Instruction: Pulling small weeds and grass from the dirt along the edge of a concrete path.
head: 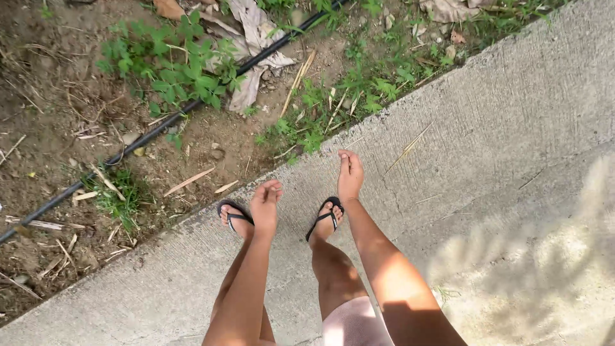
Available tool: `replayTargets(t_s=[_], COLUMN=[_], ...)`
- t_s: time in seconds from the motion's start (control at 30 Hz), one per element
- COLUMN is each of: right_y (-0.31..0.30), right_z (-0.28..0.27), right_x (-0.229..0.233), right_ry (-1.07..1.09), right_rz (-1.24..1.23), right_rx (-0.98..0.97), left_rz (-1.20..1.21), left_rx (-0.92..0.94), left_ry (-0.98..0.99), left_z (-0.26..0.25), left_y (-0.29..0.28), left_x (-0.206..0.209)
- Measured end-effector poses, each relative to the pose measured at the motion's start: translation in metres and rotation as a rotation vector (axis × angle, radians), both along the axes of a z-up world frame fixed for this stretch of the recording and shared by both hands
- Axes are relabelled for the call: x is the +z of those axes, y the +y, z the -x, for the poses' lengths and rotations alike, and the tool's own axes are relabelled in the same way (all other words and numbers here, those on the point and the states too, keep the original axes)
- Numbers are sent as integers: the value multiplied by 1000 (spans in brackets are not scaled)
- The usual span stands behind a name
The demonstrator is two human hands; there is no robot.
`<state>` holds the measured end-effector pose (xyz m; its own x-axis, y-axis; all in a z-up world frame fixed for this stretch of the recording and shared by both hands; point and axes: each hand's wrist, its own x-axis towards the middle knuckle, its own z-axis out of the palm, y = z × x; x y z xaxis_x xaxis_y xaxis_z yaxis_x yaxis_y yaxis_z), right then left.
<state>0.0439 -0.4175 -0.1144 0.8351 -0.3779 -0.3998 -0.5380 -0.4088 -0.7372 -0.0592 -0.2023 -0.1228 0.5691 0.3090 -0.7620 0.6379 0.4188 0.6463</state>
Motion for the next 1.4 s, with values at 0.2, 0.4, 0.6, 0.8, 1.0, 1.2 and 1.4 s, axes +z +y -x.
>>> replayTargets(t_s=[0.2,0.4,0.6,0.8,1.0,1.2,1.4], right_y=[-6,-2,-32,-35,-61,-62,-59], right_z=[-17,-26,-20,-29,-9,-5,-14], right_x=[-59,-107,-229,-284,-335,-336,-329], right_ry=[-192,-159,-269,-315,-411,-357,-208], right_rz=[143,211,219,328,611,565,547], right_rx=[122,139,282,542,635,546,614], left_rz=[-3,-130,198,-520,-367,-530,-410], left_rx=[-60,-257,-171,-789,-835,-988,-1073], left_ry=[-69,83,-266,-147,-482,-638,155], left_z=[2,-19,59,-8,-78,-94,-94], left_y=[1,10,15,-21,-65,-107,-118], left_x=[-102,-120,-360,-306,-325,-369,-366])
